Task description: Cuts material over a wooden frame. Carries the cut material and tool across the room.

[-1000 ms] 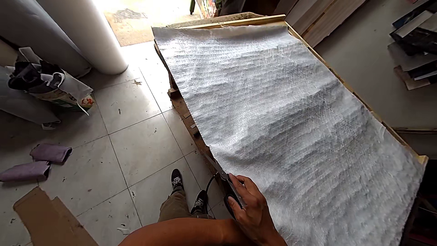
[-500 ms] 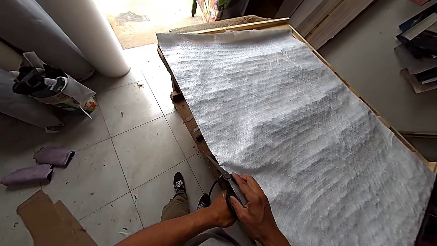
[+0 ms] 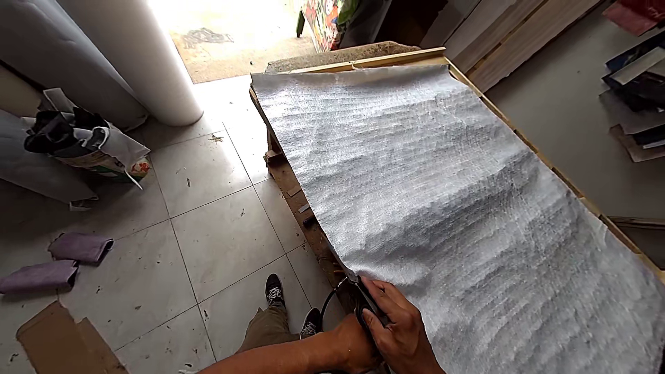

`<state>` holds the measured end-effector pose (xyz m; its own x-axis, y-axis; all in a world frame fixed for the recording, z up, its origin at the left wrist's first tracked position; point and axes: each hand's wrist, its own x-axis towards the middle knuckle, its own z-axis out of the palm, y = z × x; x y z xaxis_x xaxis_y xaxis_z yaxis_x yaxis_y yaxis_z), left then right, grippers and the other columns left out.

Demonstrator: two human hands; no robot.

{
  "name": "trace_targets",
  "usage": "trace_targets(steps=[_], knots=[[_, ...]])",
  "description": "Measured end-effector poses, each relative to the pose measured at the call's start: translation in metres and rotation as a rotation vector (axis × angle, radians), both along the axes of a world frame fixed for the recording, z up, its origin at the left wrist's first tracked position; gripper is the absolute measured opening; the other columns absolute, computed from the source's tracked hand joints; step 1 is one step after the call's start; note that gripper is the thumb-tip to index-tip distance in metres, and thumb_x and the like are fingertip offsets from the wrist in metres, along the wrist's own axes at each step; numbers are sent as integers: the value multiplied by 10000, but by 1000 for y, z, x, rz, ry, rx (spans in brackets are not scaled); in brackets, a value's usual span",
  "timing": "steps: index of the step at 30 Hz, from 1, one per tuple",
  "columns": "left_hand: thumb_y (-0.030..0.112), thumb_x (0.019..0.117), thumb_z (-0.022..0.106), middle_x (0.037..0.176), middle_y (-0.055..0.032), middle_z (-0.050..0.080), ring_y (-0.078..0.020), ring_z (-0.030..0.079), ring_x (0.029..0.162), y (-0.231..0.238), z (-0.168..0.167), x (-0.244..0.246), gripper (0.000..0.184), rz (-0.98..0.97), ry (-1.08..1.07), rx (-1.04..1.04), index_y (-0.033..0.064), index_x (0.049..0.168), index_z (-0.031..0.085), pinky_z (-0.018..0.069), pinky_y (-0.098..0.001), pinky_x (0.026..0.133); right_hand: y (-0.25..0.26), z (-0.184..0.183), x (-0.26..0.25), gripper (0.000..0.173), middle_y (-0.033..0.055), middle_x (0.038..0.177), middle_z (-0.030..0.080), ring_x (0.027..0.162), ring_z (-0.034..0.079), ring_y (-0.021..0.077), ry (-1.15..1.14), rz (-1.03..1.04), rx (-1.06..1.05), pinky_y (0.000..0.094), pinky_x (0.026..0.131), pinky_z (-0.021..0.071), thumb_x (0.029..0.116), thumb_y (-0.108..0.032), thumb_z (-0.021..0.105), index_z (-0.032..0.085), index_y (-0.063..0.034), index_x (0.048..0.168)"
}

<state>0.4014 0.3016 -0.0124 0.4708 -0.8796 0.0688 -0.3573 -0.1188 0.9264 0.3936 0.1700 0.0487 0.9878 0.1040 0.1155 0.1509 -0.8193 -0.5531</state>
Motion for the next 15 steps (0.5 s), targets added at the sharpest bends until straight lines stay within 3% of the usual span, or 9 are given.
trace_targets(steps=[3, 6, 8, 10, 12, 14, 15], knots=[[227, 1000, 598, 1129, -247, 701, -379, 651, 1136, 1, 7, 9, 312, -108, 2, 75, -45, 1121, 694, 468, -568, 1001, 12, -2, 17, 564, 50, 1223, 682, 1083, 646, 180, 27, -12, -68, 392, 861, 555, 818, -345, 652, 692, -170, 1352], [285, 1051, 510, 1136, -239, 698, -391, 662, 1114, -3, 0, 15, 371, -186, -73, 131, -33, 1147, 675, 504, -590, 921, 18, -2, 34, 483, 55, 1203, 706, 1049, 683, 124, 20, -2, -17, 278, 852, 597, 875, -276, 651, 702, -138, 1335], [308, 1048, 511, 1123, -228, 704, -384, 670, 1100, -1, -4, 20, 384, -179, -135, 95, -23, 1140, 682, 514, -583, 906, 20, 1, 37, 455, 53, 1197, 717, 1051, 692, 108, 14, -1, 16, 252, 868, 597, 887, -257, 649, 713, -115, 1314], [318, 1049, 512, 1154, -204, 707, -357, 656, 1148, -1, -9, 20, 374, -171, -175, 43, 9, 1156, 694, 497, -568, 973, 25, 3, 44, 527, 52, 1194, 706, 1039, 679, 137, 30, -14, -36, 304, 831, 596, 824, -309, 685, 710, -139, 1322], [329, 1057, 508, 1160, -180, 713, -339, 661, 1158, -5, -16, 16, 365, -169, -211, -5, 35, 1155, 702, 514, -568, 975, 34, 0, 56, 575, 65, 1219, 685, 1081, 658, 211, 48, -13, -94, 429, 858, 566, 807, -342, 678, 689, -161, 1353], [287, 1032, 552, 1128, -188, 722, -339, 667, 1138, 0, -3, 25, 327, -132, -208, -52, 19, 1117, 718, 506, -549, 986, 39, -4, 66, 519, 66, 1201, 700, 1057, 683, 197, 39, -5, -106, 399, 855, 591, 850, -307, 661, 696, -147, 1341], [269, 1042, 537, 1176, -206, 706, -349, 644, 1180, 9, 22, 38, 338, -189, -163, 27, 0, 1166, 702, 478, -543, 1024, 40, -4, 67, 473, 59, 1186, 716, 1035, 700, 163, 29, -6, -85, 339, 848, 607, 876, -279, 648, 710, -132, 1321]])
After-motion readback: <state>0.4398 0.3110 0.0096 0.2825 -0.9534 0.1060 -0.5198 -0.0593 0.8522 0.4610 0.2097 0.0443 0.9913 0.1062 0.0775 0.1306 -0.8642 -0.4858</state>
